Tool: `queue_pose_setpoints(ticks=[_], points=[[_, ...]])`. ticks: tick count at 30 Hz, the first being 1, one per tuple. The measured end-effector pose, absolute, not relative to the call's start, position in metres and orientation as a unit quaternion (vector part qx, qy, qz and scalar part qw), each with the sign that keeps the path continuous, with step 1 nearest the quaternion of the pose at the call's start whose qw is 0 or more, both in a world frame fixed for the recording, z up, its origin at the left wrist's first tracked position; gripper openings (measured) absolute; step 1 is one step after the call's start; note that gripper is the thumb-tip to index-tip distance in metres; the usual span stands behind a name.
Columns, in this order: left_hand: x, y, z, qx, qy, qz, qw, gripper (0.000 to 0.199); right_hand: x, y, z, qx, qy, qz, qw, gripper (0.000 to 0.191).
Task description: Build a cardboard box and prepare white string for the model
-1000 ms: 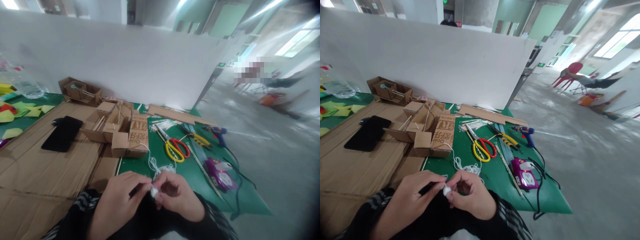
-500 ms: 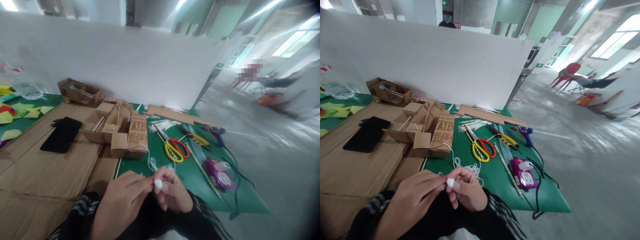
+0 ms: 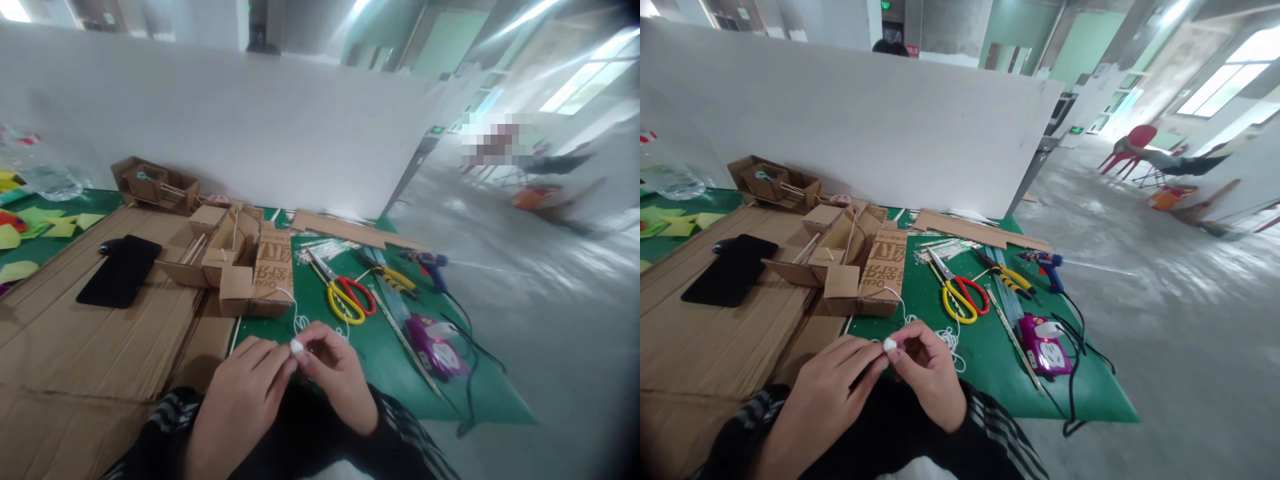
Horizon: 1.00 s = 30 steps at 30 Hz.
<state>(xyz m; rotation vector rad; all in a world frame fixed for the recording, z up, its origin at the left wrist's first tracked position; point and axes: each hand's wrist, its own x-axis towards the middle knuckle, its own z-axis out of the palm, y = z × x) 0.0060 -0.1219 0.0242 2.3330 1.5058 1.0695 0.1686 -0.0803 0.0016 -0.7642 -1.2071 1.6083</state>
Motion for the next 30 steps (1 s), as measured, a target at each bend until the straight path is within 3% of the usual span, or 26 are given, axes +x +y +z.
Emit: queue_pose_setpoints(ticks=[8, 12, 17, 22, 30], points=[[-0.001, -0.122, 0.027, 0.785, 0.455, 0.346, 0.238, 0.014, 0.19, -0.068, 0.01, -0.226, -0.513, 0.743, 0.365, 0.029], [-0.002, -0.121, 0.025, 0.773, 0.463, 0.339, 0.27, 0.014, 0.192, -0.066, 0.015, -0.233, -0.578, 0.694, 0.361, 0.02], [0.0, -0.123, 0.022, 0.757, 0.493, 0.347, 0.252, 0.014, 0.187, -0.069, 0.014, -0.295, -0.573, 0.657, 0.391, 0.02], [0.001, -0.124, 0.022, 0.782, 0.484, 0.337, 0.201, 0.012, 0.189, -0.073, 0.018, -0.388, -0.645, 0.545, 0.37, 0.02], [-0.005, -0.122, 0.023, 0.829, 0.443, 0.326, 0.1, 0.015, 0.192, -0.07, 0.018, -0.35, -0.736, 0.492, 0.305, 0.015]])
